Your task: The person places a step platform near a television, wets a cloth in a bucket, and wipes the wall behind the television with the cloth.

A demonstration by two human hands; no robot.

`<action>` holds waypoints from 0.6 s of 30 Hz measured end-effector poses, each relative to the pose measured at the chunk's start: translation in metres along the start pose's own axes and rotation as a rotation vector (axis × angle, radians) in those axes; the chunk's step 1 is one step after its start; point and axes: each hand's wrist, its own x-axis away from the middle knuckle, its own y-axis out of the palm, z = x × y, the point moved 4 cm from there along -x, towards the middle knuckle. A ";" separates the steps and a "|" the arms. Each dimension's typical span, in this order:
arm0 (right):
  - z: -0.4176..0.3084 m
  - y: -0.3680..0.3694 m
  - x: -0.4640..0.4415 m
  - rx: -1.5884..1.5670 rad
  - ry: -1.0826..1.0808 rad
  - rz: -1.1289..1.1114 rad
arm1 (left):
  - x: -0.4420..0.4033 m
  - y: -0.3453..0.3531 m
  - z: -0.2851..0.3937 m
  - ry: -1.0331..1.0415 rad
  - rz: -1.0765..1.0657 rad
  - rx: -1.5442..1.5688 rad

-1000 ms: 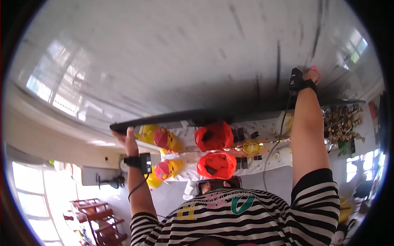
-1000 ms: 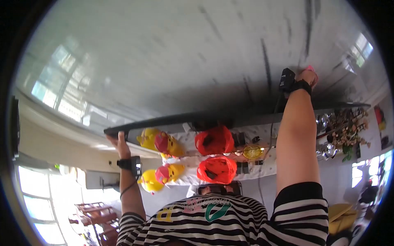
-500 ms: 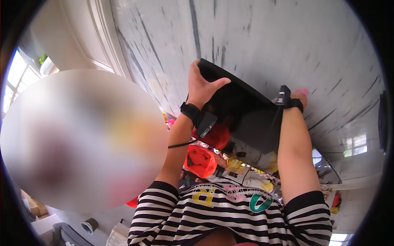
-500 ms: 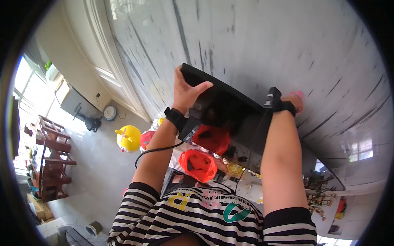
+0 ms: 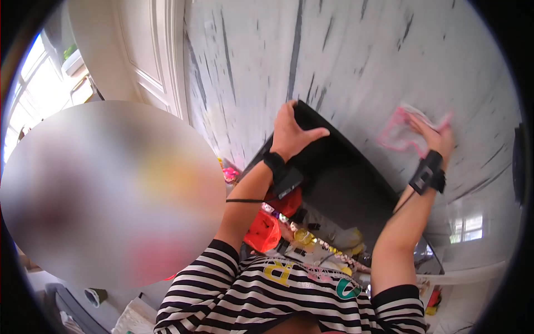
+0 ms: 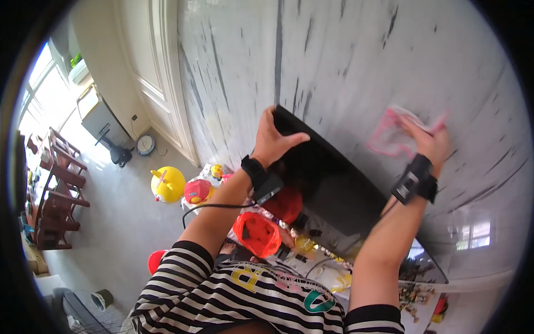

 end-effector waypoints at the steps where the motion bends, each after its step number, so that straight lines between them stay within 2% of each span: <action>1: -0.006 -0.021 -0.004 0.043 -0.124 0.086 | 0.000 -0.001 0.000 -0.008 0.010 -0.001; 2: -0.011 -0.041 -0.014 0.050 -0.160 0.103 | 0.000 0.000 0.001 -0.005 0.018 0.009; 3: -0.016 -0.072 -0.023 -0.100 -0.198 0.325 | 0.000 0.001 -0.003 -0.003 0.006 0.033; 5: -0.034 -0.125 -0.048 -0.245 -0.295 0.559 | 0.000 0.000 0.000 0.000 -0.001 0.066; 7: -0.059 -0.168 -0.089 -0.054 -0.386 0.908 | 0.001 -0.002 0.002 0.001 0.016 0.060; 8: -0.065 -0.200 -0.118 -0.063 -0.437 0.912 | 0.001 -0.002 0.002 0.007 0.028 0.051; 9: -0.073 -0.239 -0.148 0.257 -0.413 1.040 | -0.001 -0.004 0.002 0.000 0.018 0.047; 11: -0.112 -0.269 -0.181 0.563 -0.396 1.187 | -0.002 -0.005 0.004 -0.016 -0.003 0.034; 15: -0.200 -0.282 -0.219 0.312 -0.408 0.890 | -0.001 -0.001 0.001 0.006 0.015 -0.015; 17: -0.257 -0.210 -0.203 1.019 -0.325 1.040 | -0.001 -0.003 0.004 0.054 0.031 -0.054; 18: -0.267 -0.201 -0.234 0.955 -0.408 0.977 | -0.001 -0.004 0.005 0.055 0.026 -0.070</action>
